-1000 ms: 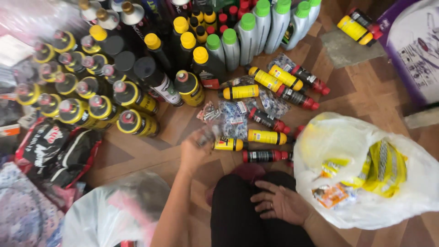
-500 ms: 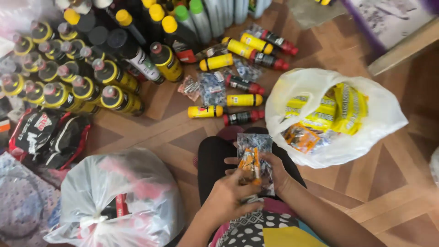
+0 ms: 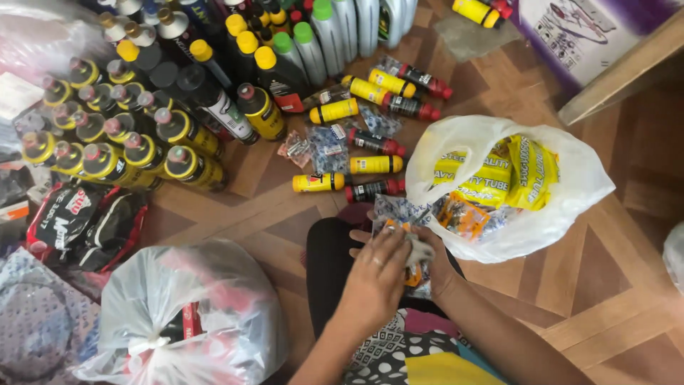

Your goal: The person sits on the floor and packs various items into a white plastic bag. They handle yellow tubes, small plastic-wrapped parts, and boxes, placing them one by one into the bag while surrounded by bottles and other supplies.

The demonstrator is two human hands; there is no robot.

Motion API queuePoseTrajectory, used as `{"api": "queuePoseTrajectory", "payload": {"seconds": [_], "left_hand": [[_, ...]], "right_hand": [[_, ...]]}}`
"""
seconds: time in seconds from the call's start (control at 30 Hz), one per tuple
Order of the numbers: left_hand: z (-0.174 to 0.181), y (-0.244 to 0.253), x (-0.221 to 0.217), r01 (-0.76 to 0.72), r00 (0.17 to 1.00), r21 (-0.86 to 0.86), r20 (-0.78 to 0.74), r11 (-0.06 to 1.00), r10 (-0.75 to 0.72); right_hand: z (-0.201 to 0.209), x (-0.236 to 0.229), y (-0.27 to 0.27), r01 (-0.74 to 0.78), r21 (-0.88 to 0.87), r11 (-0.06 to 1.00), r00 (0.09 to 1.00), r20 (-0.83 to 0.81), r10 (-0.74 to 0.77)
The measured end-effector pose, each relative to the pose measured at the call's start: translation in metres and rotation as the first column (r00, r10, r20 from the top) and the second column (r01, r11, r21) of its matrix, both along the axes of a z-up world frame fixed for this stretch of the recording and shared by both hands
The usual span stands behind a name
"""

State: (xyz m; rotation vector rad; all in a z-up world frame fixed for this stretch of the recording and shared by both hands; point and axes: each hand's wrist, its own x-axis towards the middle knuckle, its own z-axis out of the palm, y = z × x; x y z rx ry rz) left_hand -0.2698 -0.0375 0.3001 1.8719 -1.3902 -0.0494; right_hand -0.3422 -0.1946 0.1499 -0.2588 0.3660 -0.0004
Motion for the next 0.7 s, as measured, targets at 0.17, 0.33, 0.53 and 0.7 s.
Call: {"api": "queuePoseTrajectory", "payload": {"seconds": [0.17,0.33,0.53,0.7], "left_hand": [[-0.032,0.011,-0.005,-0.078,0.997,-0.013,-0.014,0.997,0.077],[-0.027,0.021,0.006,-0.147,0.989,-0.049,-0.020,0.988,0.146],[-0.058,0.030,0.027,-0.337,0.917,-0.129,-0.271,0.933,0.294],[-0.077,0.038,0.023,-0.396,0.719,0.069,-0.596,0.915,0.357]], "right_hand": [[0.021,0.001,0.014,-0.035,0.094,0.995,0.999,0.027,0.033],[-0.076,-0.021,0.002,-0.186,0.289,0.939,0.981,0.114,0.159],[-0.006,-0.006,0.033,0.089,-0.294,0.952,0.935,0.354,0.021],[-0.078,-0.001,0.014,-0.210,-0.207,0.956,0.938,-0.317,0.138]]}}
